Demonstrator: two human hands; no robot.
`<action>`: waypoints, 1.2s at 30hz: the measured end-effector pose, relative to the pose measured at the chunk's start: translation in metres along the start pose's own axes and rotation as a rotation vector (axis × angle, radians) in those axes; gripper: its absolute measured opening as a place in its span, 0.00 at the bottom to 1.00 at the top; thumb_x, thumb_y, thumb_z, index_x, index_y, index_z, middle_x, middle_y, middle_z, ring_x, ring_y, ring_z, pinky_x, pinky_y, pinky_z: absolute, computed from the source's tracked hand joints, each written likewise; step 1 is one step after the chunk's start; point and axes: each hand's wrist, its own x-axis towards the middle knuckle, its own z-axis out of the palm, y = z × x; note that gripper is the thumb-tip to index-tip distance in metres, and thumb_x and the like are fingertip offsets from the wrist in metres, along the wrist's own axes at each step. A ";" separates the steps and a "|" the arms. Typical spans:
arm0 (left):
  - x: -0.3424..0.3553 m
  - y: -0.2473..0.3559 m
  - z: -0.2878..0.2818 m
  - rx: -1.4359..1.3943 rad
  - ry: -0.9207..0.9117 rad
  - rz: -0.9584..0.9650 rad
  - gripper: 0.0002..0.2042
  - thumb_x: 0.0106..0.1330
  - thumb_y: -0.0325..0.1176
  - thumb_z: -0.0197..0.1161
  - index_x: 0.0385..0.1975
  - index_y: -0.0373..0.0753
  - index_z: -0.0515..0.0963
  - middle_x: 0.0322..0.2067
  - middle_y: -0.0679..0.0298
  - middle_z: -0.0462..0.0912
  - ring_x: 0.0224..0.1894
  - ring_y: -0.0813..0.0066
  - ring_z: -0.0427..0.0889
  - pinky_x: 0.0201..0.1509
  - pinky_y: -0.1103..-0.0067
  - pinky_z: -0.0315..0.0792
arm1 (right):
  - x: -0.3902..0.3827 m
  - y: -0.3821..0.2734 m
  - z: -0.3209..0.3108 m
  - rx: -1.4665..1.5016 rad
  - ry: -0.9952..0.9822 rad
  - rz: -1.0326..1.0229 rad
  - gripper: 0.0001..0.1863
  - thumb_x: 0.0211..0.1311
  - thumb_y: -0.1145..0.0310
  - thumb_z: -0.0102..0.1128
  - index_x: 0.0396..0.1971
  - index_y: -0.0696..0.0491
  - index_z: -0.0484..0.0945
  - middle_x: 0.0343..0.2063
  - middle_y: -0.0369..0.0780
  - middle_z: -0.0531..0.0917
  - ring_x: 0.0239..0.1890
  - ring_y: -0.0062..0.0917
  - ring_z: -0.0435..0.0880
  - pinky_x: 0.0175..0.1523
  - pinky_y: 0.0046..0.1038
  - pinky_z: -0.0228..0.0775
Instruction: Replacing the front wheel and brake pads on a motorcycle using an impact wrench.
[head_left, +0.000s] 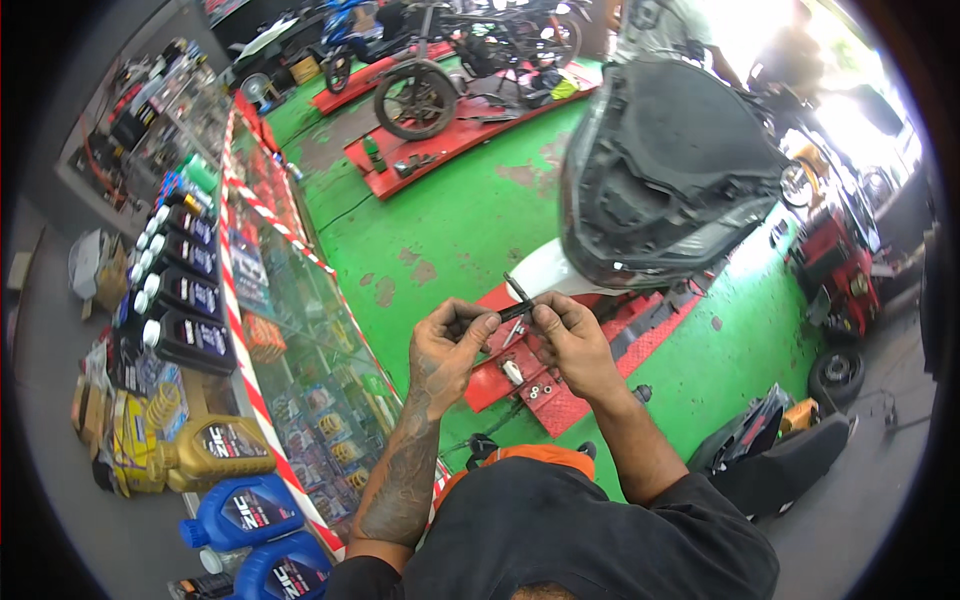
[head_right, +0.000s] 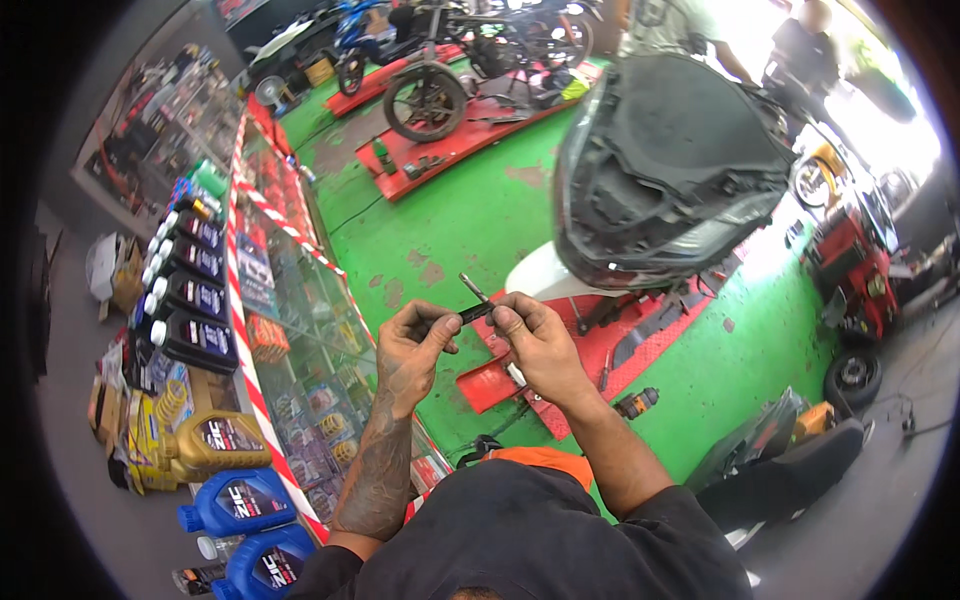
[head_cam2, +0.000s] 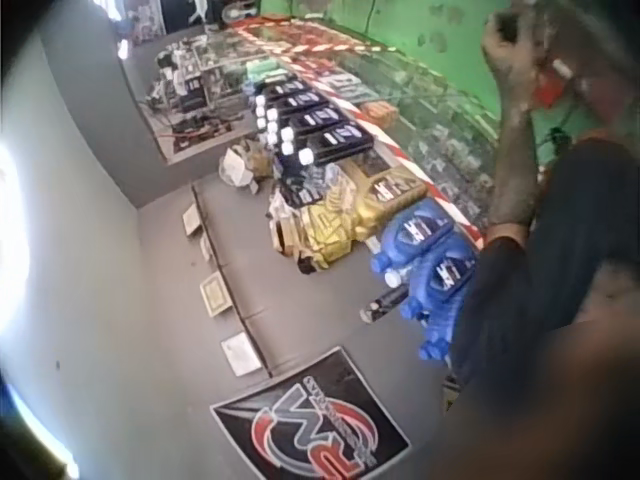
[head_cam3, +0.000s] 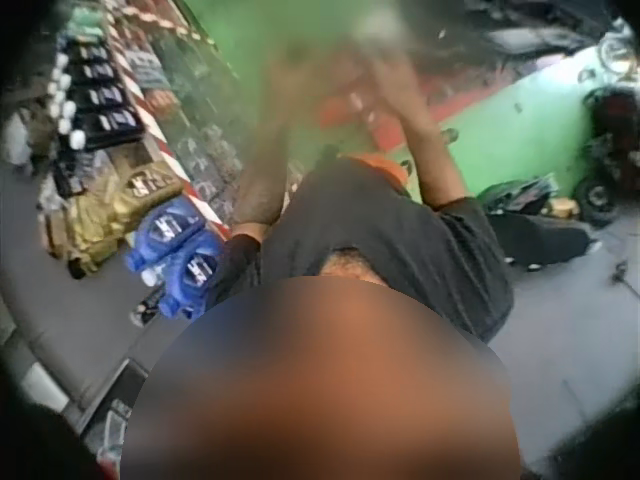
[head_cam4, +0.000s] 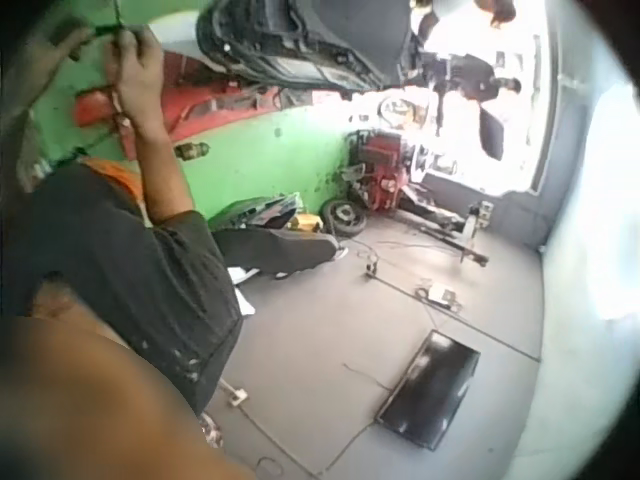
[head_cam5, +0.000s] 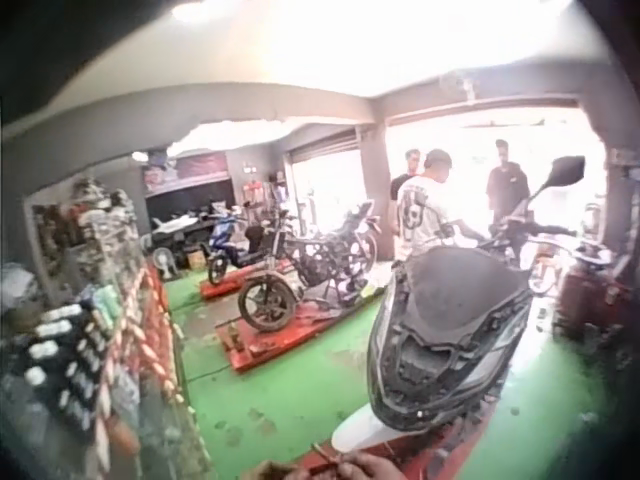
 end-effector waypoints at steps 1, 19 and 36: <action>0.004 -0.003 -0.019 -0.005 0.028 0.007 0.07 0.65 0.29 0.69 0.33 0.32 0.79 0.27 0.65 0.82 0.27 0.81 0.79 0.32 0.82 0.75 | 0.006 0.001 0.013 0.254 -0.100 0.212 0.11 0.75 0.62 0.53 0.38 0.56 0.76 0.24 0.30 0.72 0.20 0.12 0.64 0.24 0.17 0.59; 0.102 -0.001 -0.223 0.041 -0.040 0.020 0.07 0.69 0.28 0.61 0.41 0.31 0.78 0.31 0.66 0.79 0.33 0.81 0.76 0.38 0.80 0.73 | 0.167 0.064 0.171 -0.115 -0.396 0.159 0.17 0.76 0.57 0.47 0.35 0.56 0.74 0.18 0.26 0.62 0.21 0.10 0.58 0.27 0.20 0.49; 0.467 -0.007 -0.430 0.414 -0.095 0.149 0.11 0.61 0.31 0.70 0.38 0.32 0.81 0.27 0.60 0.78 0.34 0.69 0.80 0.42 0.73 0.74 | 0.575 0.135 0.279 -0.420 -0.256 -0.089 0.10 0.77 0.67 0.47 0.39 0.58 0.72 0.27 0.33 0.70 0.31 0.15 0.67 0.38 0.20 0.63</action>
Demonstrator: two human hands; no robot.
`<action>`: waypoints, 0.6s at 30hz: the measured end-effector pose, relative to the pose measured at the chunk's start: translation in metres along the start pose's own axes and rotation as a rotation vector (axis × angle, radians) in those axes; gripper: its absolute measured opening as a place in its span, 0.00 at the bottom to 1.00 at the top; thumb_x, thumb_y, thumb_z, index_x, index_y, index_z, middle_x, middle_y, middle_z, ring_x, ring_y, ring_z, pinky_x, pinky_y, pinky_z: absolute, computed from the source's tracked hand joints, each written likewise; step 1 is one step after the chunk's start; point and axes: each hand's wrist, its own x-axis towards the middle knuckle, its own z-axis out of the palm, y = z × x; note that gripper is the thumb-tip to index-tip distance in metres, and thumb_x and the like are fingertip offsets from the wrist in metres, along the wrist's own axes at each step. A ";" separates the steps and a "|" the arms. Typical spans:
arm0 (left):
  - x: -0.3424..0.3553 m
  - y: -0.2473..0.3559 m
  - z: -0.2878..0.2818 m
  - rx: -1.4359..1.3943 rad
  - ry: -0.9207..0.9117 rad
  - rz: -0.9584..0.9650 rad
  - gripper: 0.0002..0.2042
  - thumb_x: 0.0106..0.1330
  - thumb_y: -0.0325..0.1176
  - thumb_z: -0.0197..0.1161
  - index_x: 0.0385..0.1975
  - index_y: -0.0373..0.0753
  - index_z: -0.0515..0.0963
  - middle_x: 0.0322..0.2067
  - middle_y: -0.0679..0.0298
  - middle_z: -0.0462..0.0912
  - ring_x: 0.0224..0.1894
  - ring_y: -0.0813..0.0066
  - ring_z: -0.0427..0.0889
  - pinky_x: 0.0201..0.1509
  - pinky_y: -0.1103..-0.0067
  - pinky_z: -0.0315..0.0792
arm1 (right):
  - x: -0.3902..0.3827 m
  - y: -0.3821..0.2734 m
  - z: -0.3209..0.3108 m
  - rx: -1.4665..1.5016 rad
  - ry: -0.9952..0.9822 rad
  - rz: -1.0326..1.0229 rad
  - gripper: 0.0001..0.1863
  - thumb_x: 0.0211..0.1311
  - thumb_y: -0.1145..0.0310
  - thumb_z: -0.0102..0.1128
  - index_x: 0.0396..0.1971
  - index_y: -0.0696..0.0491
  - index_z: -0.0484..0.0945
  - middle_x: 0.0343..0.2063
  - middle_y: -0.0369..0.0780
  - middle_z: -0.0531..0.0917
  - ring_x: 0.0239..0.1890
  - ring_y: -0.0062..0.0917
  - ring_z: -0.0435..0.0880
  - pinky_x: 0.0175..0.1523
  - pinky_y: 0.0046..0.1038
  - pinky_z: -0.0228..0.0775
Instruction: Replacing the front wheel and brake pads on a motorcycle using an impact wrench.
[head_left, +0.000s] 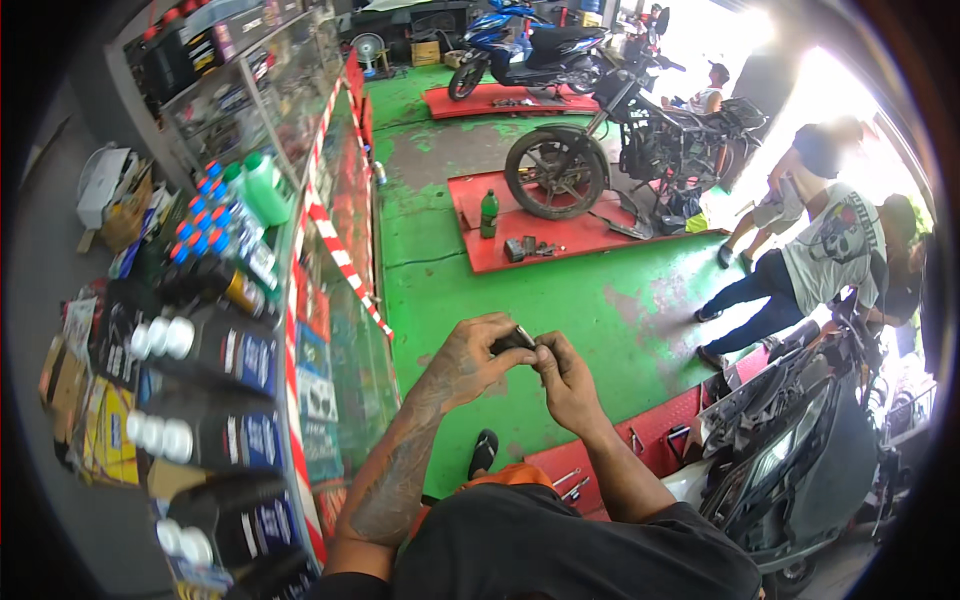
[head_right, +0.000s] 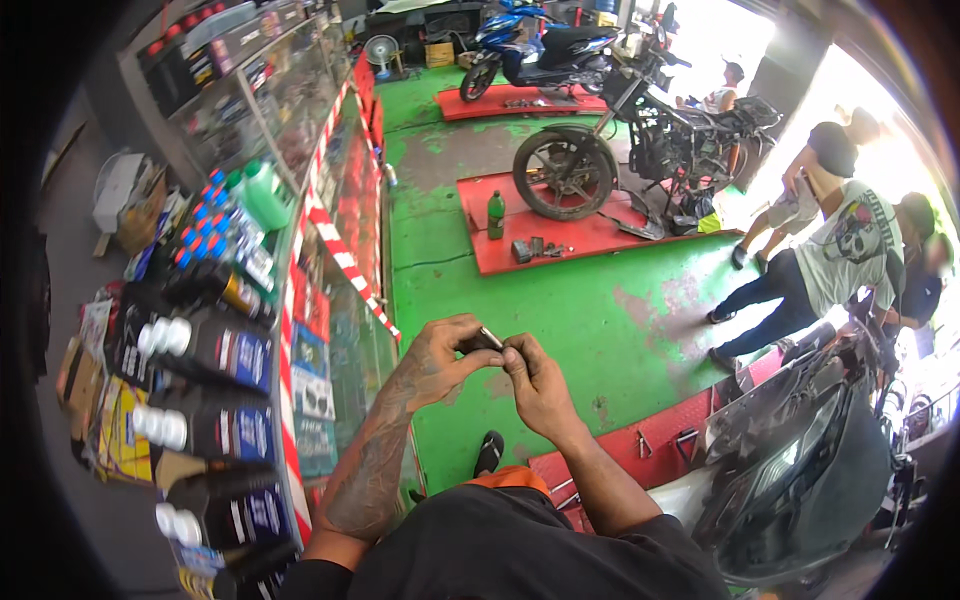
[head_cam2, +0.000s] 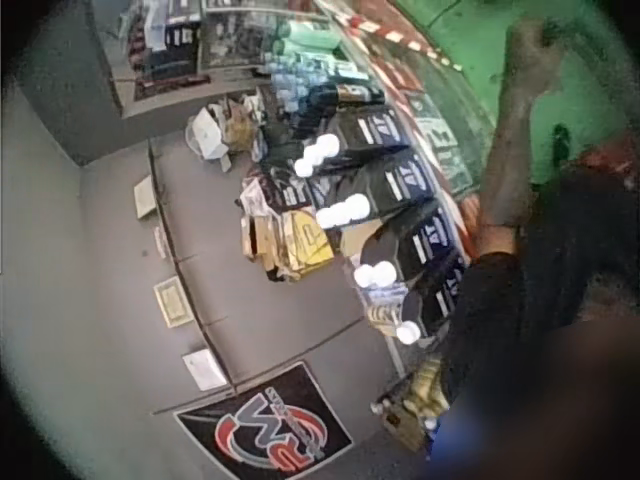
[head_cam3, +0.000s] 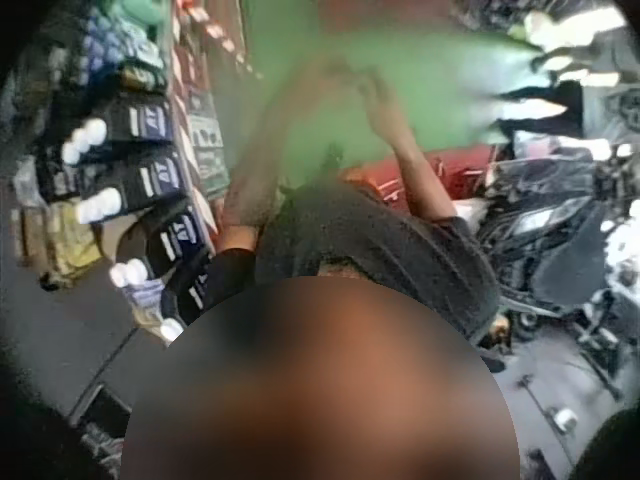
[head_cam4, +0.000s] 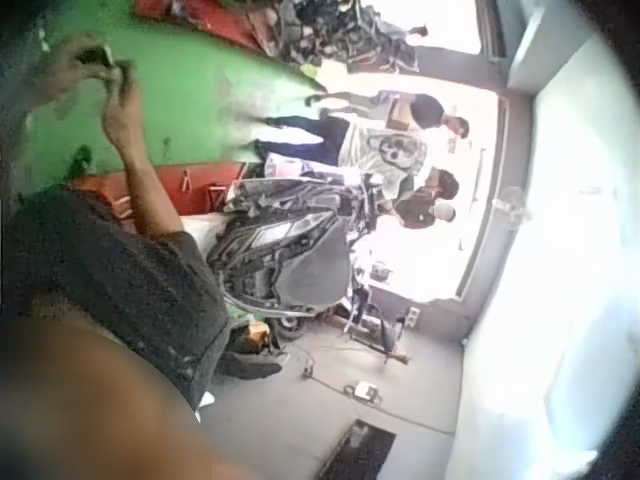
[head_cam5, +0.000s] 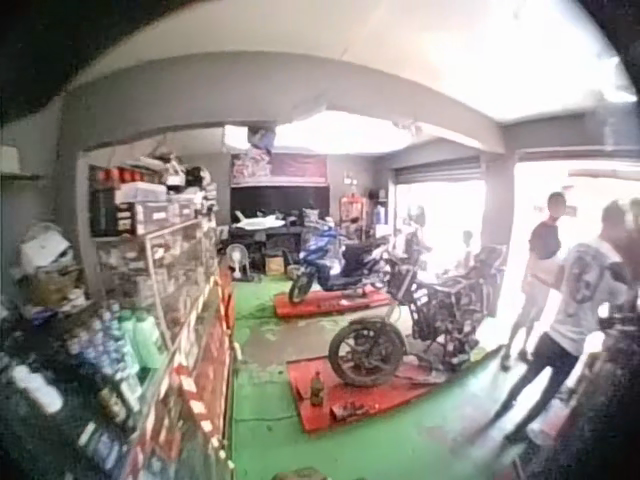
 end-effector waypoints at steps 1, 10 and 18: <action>0.016 -0.005 -0.009 -0.001 0.002 0.004 0.11 0.61 0.31 0.70 0.38 0.32 0.81 0.27 0.60 0.78 0.34 0.69 0.80 0.42 0.73 0.74 | 0.017 -0.001 -0.004 0.037 -0.033 0.044 0.10 0.77 0.67 0.48 0.39 0.59 0.72 0.28 0.33 0.70 0.31 0.15 0.67 0.37 0.20 0.63; 0.143 -0.052 -0.106 0.229 -0.269 0.369 0.08 0.60 0.30 0.67 0.36 0.36 0.77 0.32 0.58 0.76 0.35 0.60 0.79 0.38 0.68 0.74 | 0.179 -0.023 -0.031 -0.301 -0.454 0.134 0.18 0.73 0.58 0.56 0.33 0.60 0.77 0.15 0.38 0.69 0.19 0.18 0.65 0.26 0.29 0.60; 0.296 -0.093 -0.243 0.156 -0.570 0.786 0.07 0.57 0.27 0.63 0.30 0.39 0.71 0.27 0.63 0.67 0.29 0.64 0.76 0.29 0.69 0.69 | 0.385 -0.045 -0.010 -0.095 -0.865 -0.054 0.17 0.71 0.60 0.59 0.28 0.60 0.78 0.15 0.41 0.71 0.18 0.23 0.67 0.25 0.31 0.60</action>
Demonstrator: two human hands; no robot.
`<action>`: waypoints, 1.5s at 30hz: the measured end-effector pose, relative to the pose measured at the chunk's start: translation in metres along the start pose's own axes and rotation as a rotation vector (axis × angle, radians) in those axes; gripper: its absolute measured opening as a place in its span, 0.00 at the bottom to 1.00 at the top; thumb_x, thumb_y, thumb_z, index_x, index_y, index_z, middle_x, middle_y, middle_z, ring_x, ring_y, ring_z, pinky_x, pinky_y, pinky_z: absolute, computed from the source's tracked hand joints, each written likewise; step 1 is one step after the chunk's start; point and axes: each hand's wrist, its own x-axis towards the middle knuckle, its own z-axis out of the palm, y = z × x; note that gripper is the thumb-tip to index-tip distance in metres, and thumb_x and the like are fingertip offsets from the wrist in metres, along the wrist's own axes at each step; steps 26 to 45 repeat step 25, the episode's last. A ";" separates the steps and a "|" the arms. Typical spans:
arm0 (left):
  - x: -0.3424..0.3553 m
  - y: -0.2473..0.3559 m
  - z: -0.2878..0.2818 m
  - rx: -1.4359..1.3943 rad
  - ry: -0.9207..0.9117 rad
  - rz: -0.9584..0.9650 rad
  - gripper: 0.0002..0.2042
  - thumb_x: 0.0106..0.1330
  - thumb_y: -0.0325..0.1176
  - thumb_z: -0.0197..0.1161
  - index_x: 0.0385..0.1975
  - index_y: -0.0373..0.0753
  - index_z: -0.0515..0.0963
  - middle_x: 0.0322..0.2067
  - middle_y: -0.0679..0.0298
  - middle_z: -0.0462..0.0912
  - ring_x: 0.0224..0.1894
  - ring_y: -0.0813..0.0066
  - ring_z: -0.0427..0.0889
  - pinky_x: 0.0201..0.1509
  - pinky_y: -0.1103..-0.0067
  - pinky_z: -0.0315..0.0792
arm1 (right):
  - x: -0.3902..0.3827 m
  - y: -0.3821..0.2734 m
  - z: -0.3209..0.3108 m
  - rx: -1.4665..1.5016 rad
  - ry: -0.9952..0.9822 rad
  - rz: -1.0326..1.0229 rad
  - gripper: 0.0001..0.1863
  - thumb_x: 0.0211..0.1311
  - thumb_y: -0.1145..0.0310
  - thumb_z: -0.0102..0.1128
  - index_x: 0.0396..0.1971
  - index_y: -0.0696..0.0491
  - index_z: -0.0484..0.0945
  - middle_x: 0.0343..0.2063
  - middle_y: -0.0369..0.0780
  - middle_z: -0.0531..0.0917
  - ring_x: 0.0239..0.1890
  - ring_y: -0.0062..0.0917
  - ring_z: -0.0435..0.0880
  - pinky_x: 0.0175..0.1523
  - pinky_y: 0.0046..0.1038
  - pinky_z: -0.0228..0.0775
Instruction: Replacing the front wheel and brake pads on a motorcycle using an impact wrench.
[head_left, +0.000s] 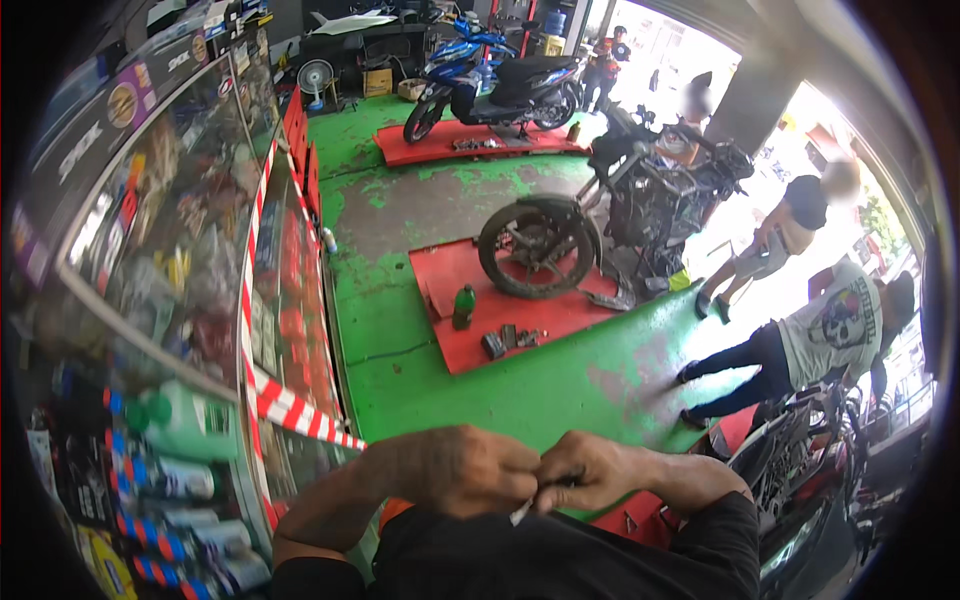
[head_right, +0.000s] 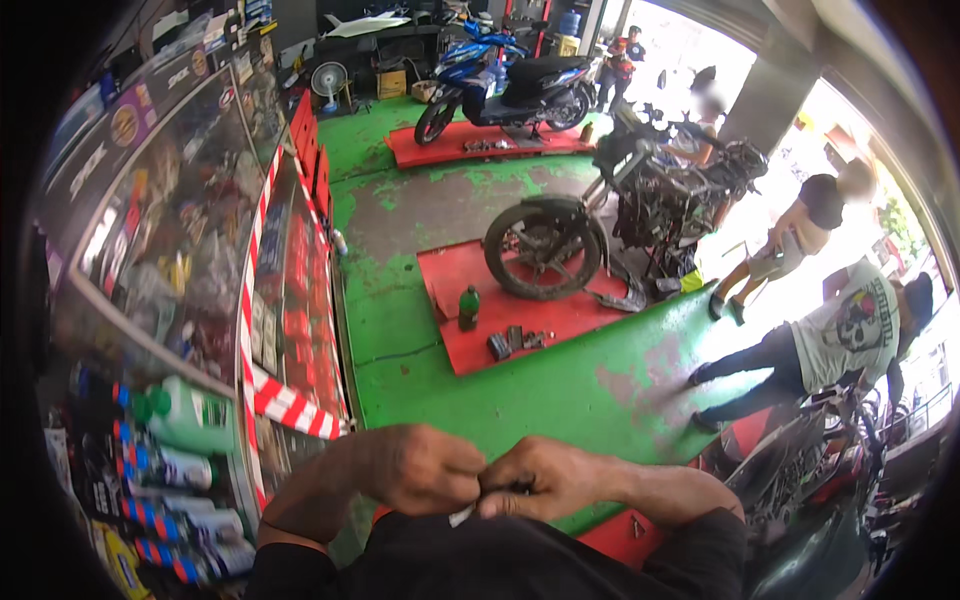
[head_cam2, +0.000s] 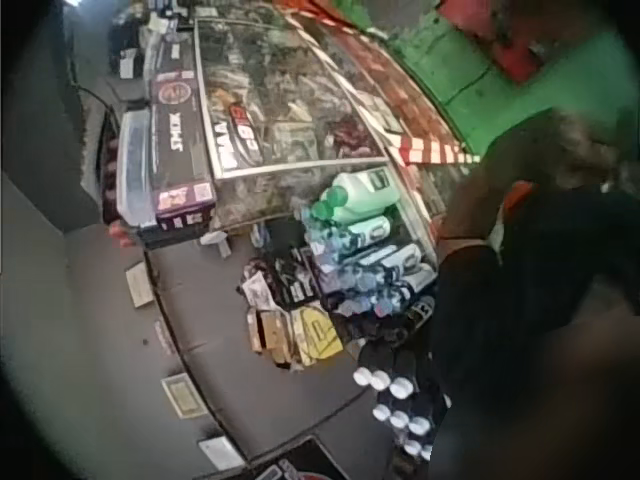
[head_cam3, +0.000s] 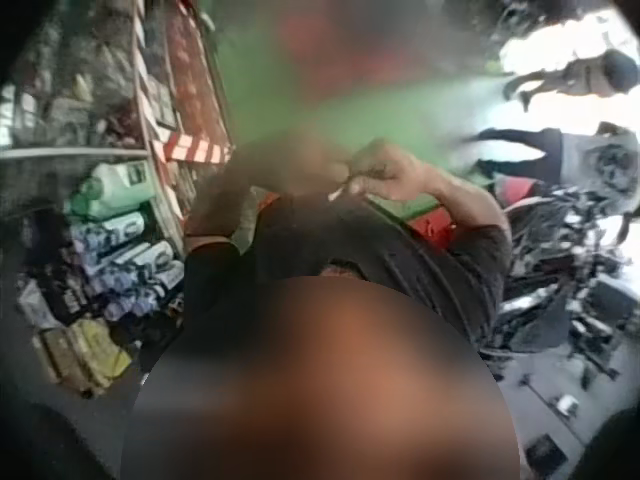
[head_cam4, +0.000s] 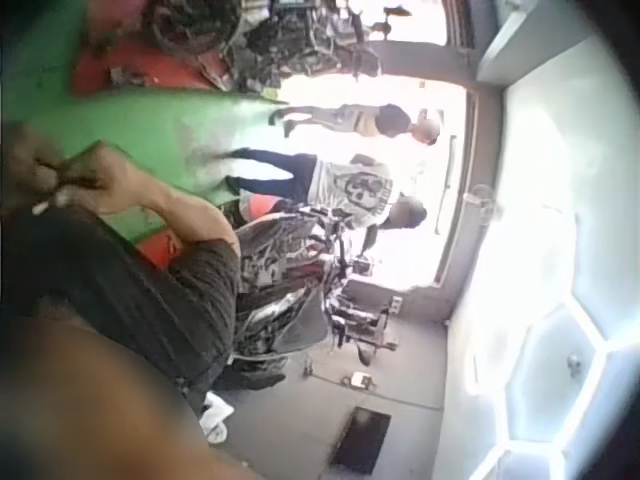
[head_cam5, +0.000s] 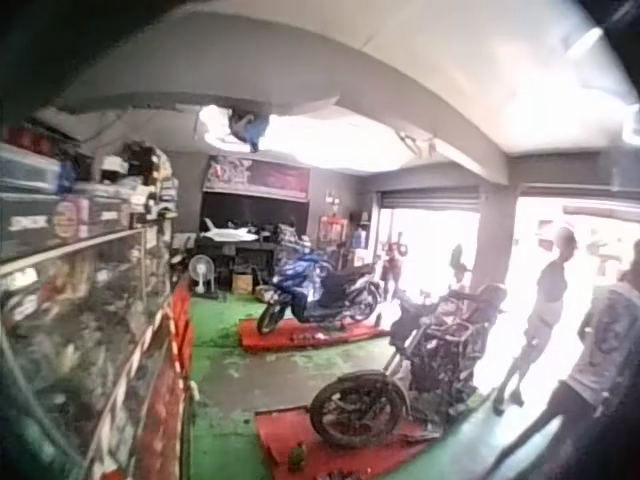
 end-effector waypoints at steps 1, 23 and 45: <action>0.000 -0.013 -0.023 -0.066 -0.056 0.069 0.07 0.57 0.27 0.63 0.31 0.40 0.71 0.27 0.63 0.67 0.29 0.65 0.76 0.28 0.69 0.68 | 0.022 -0.002 -0.019 0.050 -0.076 -0.108 0.17 0.71 0.61 0.59 0.27 0.60 0.77 0.15 0.41 0.71 0.17 0.25 0.68 0.25 0.31 0.60; -0.199 -0.562 -0.375 0.484 0.214 -1.079 0.11 0.67 0.33 0.60 0.42 0.32 0.82 0.38 0.50 0.84 0.43 0.51 0.82 0.48 0.65 0.76 | 0.388 0.305 -0.450 0.049 1.109 0.046 0.16 0.73 0.53 0.55 0.44 0.52 0.74 0.22 0.34 0.75 0.19 0.18 0.72 0.22 0.22 0.65; -0.229 -0.599 -0.398 0.287 0.352 -1.205 0.15 0.67 0.34 0.61 0.50 0.37 0.81 0.41 0.50 0.85 0.45 0.52 0.83 0.51 0.66 0.76 | 0.449 0.343 -0.474 0.057 0.934 0.112 0.21 0.73 0.50 0.53 0.56 0.47 0.72 0.32 0.39 0.83 0.28 0.22 0.79 0.35 0.26 0.73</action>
